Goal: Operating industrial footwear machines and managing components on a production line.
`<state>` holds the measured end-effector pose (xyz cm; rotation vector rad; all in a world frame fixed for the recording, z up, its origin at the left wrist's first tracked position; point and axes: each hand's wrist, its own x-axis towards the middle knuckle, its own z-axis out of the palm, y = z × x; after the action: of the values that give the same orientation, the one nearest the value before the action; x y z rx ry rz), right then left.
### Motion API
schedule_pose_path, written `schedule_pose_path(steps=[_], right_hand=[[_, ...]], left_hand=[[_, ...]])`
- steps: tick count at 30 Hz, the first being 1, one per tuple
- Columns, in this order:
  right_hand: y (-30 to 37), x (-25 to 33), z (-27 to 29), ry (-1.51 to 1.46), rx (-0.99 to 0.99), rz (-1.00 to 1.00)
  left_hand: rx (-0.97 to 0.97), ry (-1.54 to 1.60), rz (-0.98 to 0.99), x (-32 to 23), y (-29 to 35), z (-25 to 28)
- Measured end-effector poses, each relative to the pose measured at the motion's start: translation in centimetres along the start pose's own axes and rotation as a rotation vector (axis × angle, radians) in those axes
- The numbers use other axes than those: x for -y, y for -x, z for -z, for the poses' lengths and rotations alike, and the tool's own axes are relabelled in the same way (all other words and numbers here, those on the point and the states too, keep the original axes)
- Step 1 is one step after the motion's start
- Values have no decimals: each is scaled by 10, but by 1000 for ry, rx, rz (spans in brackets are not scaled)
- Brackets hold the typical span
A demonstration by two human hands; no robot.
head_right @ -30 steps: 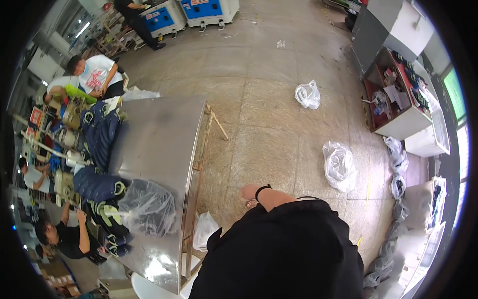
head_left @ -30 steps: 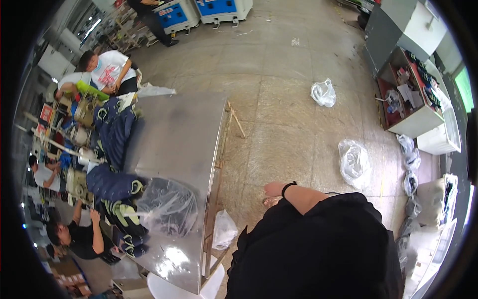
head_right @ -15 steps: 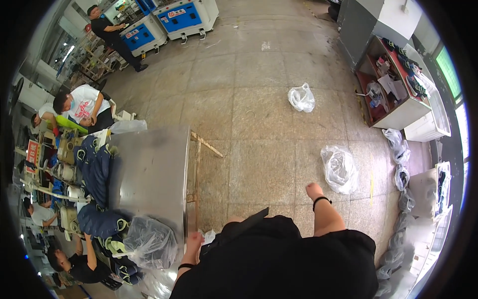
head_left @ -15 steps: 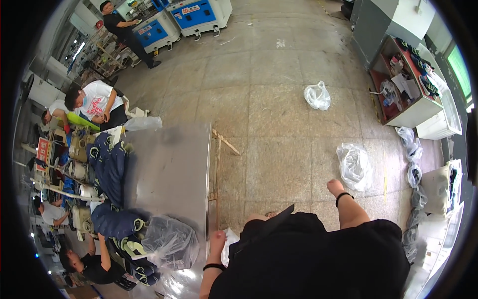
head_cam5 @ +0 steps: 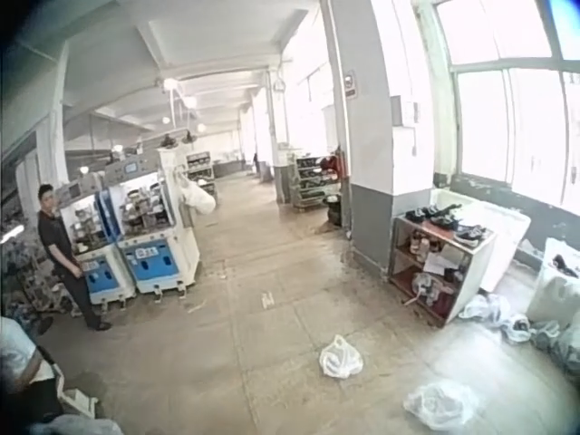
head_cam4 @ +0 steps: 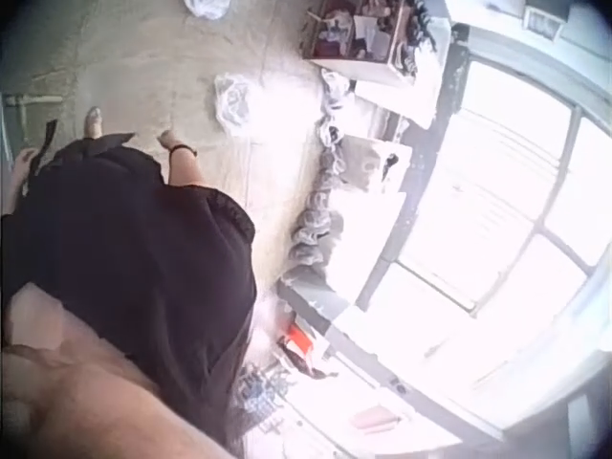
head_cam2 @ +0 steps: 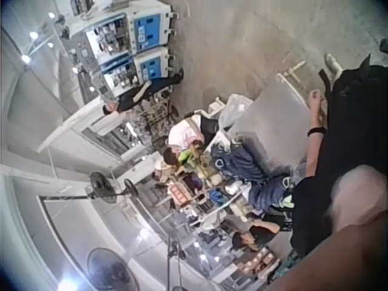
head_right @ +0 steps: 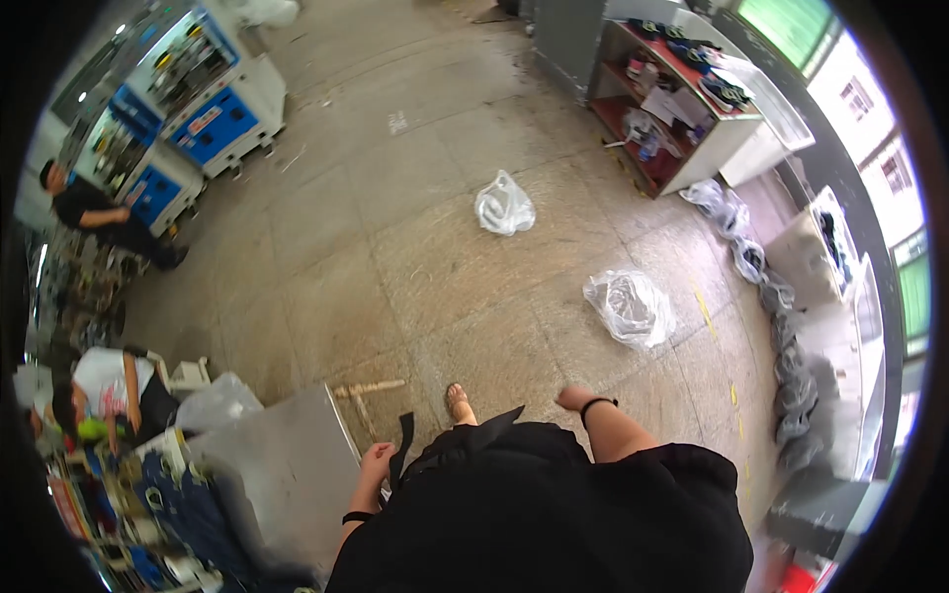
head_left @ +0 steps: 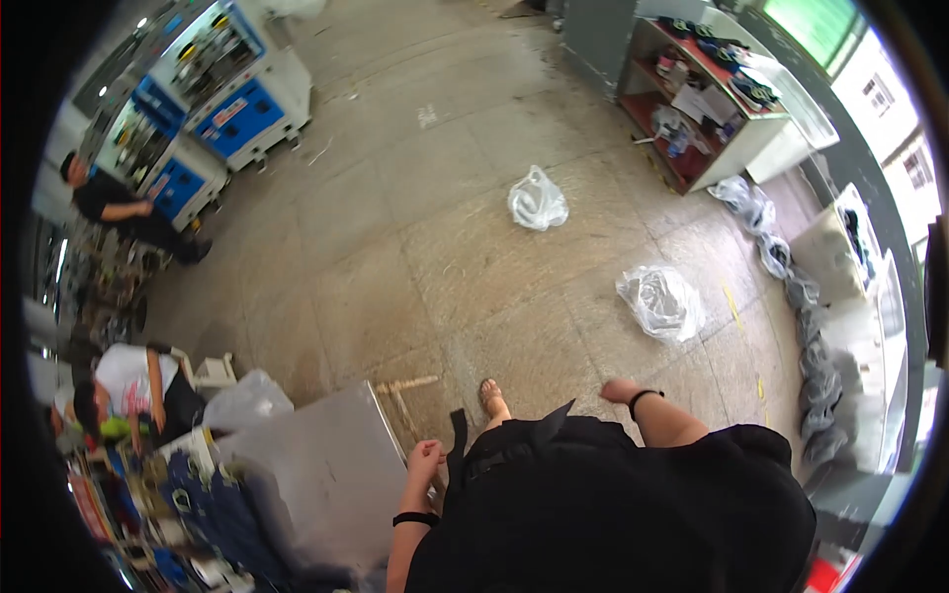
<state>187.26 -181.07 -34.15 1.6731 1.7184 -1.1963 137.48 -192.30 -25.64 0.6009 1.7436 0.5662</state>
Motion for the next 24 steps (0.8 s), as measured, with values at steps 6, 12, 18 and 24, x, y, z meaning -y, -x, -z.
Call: schedule_pose_path(steps=[6,12,18,24], right_hand=[[-14,122,164,-466,-529,140],[-54,122,220,-486,-410,205],[-202,59,301,-91,-180,162],[-440,-8,413,389,-16,178]], left_hand=[[15,-199,11,-95,-113,19],[165,-414,23,-200,-215,-35],[107,-295,-113,-215,-296,-76],[170,-293,364,-261,-293,-144]])
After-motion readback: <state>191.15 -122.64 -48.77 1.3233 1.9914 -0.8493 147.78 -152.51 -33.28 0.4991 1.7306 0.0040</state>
